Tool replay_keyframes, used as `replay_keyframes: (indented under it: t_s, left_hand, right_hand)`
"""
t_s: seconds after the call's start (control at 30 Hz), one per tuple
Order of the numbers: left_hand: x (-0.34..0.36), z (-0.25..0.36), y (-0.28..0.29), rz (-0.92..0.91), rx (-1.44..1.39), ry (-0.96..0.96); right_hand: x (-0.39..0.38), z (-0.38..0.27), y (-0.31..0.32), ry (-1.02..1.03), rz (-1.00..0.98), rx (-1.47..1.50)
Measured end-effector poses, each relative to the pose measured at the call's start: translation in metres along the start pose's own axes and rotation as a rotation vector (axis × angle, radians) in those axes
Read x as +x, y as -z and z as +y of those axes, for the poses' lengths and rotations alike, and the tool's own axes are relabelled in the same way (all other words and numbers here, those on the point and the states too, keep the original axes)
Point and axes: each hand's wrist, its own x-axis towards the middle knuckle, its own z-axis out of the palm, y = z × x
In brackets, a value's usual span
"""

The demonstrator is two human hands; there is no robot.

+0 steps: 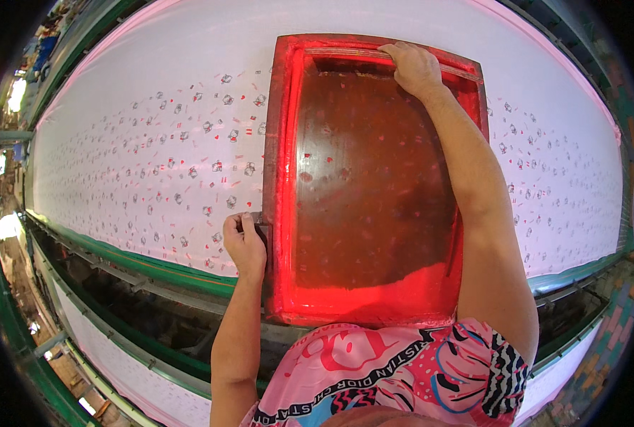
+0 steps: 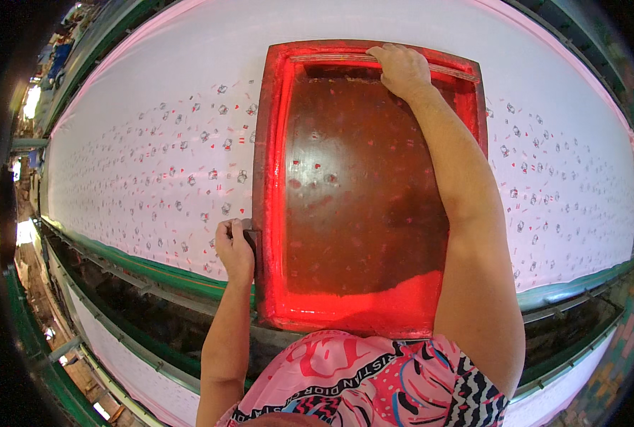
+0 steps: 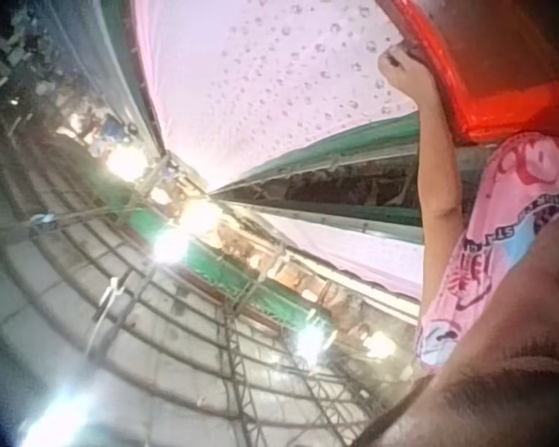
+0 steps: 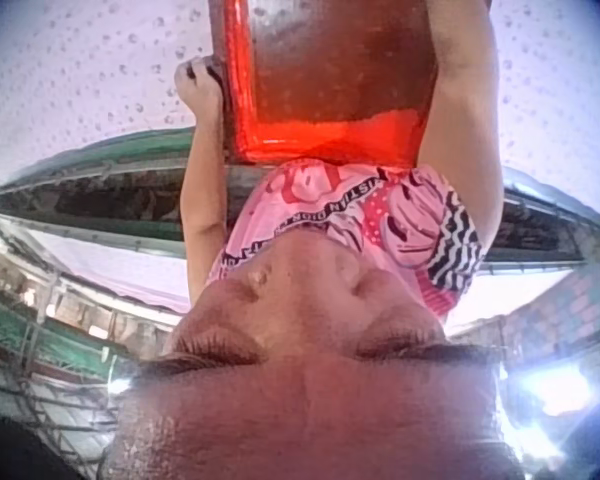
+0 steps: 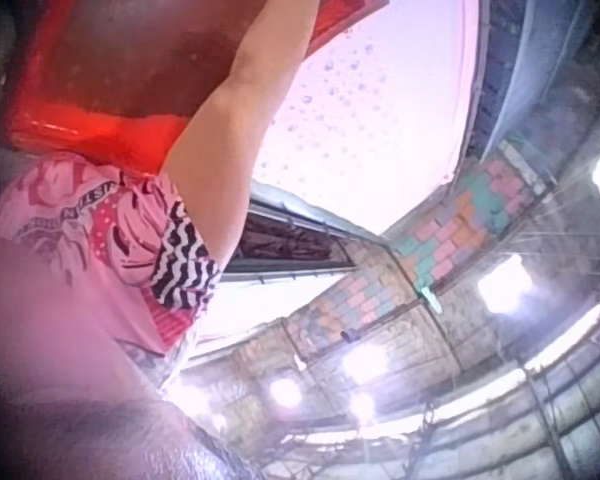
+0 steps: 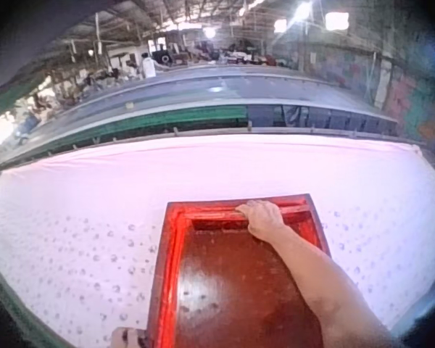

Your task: The person uses a red rectangular screen-printing frame to apply a pattern onto a white textile laid on a green conveyor. They repeatedly pull a squeegee across the frame, lift and reposition the frame, and continue printing along the fabric.

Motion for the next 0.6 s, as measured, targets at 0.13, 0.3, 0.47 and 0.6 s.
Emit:
replay_keyframes:
  t_s: [0.13,0.3,0.47,0.6]
  left_hand:
    - [0.0,0.003,-0.002,0.003,0.001,-0.011]
    - [0.001,-0.005,-0.001,-0.005,0.029,-0.067]
    - [0.005,-0.009,-0.002,-0.032,-0.031,-0.037]
    - [0.006,-0.007,-0.003,-0.033,-0.009,-0.124]
  right_hand:
    - [0.004,0.007,0.0,-0.036,-0.04,0.061]
    - [0.016,0.008,0.024,-0.033,-0.285,0.062]
    - [-0.018,-0.012,0.045,-0.015,-0.392,0.057]
    - [-0.074,-0.052,0.064,-0.037,-0.415,0.066]
